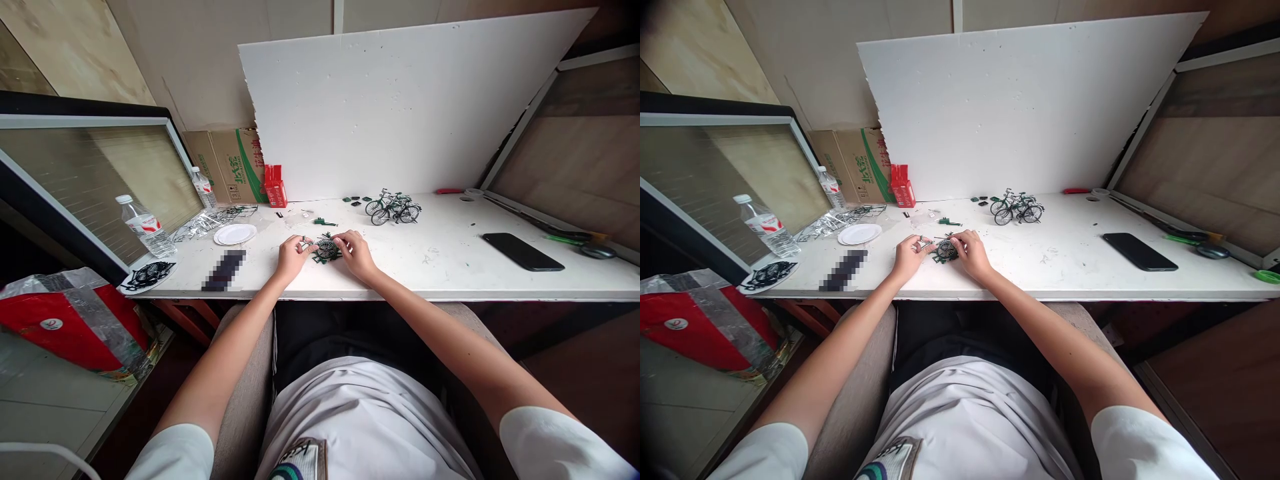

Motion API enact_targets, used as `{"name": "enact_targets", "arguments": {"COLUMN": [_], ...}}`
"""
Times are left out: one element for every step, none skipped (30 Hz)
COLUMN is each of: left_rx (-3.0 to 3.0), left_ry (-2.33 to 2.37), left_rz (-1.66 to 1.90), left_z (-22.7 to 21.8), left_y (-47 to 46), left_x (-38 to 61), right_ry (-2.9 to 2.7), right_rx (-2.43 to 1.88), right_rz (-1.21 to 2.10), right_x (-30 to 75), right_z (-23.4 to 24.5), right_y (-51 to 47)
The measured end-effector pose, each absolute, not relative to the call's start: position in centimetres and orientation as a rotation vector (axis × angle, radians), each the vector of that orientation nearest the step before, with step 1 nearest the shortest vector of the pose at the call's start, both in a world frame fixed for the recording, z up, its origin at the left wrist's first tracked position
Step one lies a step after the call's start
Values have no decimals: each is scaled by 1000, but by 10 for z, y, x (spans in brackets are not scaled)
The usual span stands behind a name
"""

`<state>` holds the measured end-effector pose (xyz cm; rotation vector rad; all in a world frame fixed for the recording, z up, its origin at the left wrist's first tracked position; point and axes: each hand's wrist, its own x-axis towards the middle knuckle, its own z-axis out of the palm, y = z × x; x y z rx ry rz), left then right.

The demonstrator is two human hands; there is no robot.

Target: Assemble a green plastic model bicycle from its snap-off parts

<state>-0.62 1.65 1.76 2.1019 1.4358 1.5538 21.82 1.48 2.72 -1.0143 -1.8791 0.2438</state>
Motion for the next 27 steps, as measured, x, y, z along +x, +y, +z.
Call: {"name": "enact_targets", "arguments": {"left_rx": [2090,2091,2102,2121,2142,2162,2179,2191,2201,2208,2214,2220,2225,2230,2236,2241,2245,2248,2250,2250,2250,2249,2249,2251,2253,2255,2256], "left_ry": [1439,1432,1418,1402,1387,1373,1362,1354,1350,1352,1362,1378,1397,1416,1432,1445,1455,1461,1463,1462,1460,1458,1455,1451,1444,1437,1432], "left_rz": [1567,1573,1571,1563,1551,1540,1530,1522,1516,1510,1503,1497,1489,1482,1476,1471,1467,1464,1464,1466,1470,1474,1479,1484,1488,1491,1492], "left_z": [18,18,18,18,18,18,18,18,17,17,17,17,17,17,17,16,16,16,16,17,17,17,17,17,17,17,17], "left_y": [16,16,15,15,15,14,14,14,14,14,14,13,13,13,13,13,13,13,13,13,13,13,13,13,13,13,13], "left_x": [-6,-6,-6,-5,-5,-5,-5,-5,-4,-4,-4,-4,-4,-4,-4,-4,-4,-4,-4,-4,-4,-4,-4,-4,-4,-4,-4], "right_ry": [-1888,-1900,-1914,-1931,-1948,-1963,-1975,-1984,-1990,-1994,-1997,-2000,-2002,-2001,-2001,-2000,-2002,-2005,-2012,-2020,-2028,-2033,-2036,-2034,-2030,-2028,-2025], "right_rx": [-1020,-1022,-1021,-1019,-1018,-1016,-1012,-1007,-1003,-1001,-1001,-1004,-1008,-1011,-1012,-1012,-1012,-1013,-1013,-1013,-1011,-1007,-1002,-996,-991,-988,-990], "right_rz": [244,243,240,234,228,220,213,208,207,209,213,217,220,221,219,216,213,208,203,197,191,186,183,179,177,176,176], "right_x": [218,218,218,218,218,217,217,217,217,217,217,217,217,217,217,217,216,216,216,216,216,216,216,216,216,216,216], "right_z": [27,27,26,26,25,25,25,24,24,24,24,24,24,24,25,25,25,25,25,25,25,25,24,24,24,23,23], "right_y": [15,15,16,16,16,16,16,16,16,16,16,16,16,16,16,16,16,16,15,15,15,15,16,16,16,16,16]}}
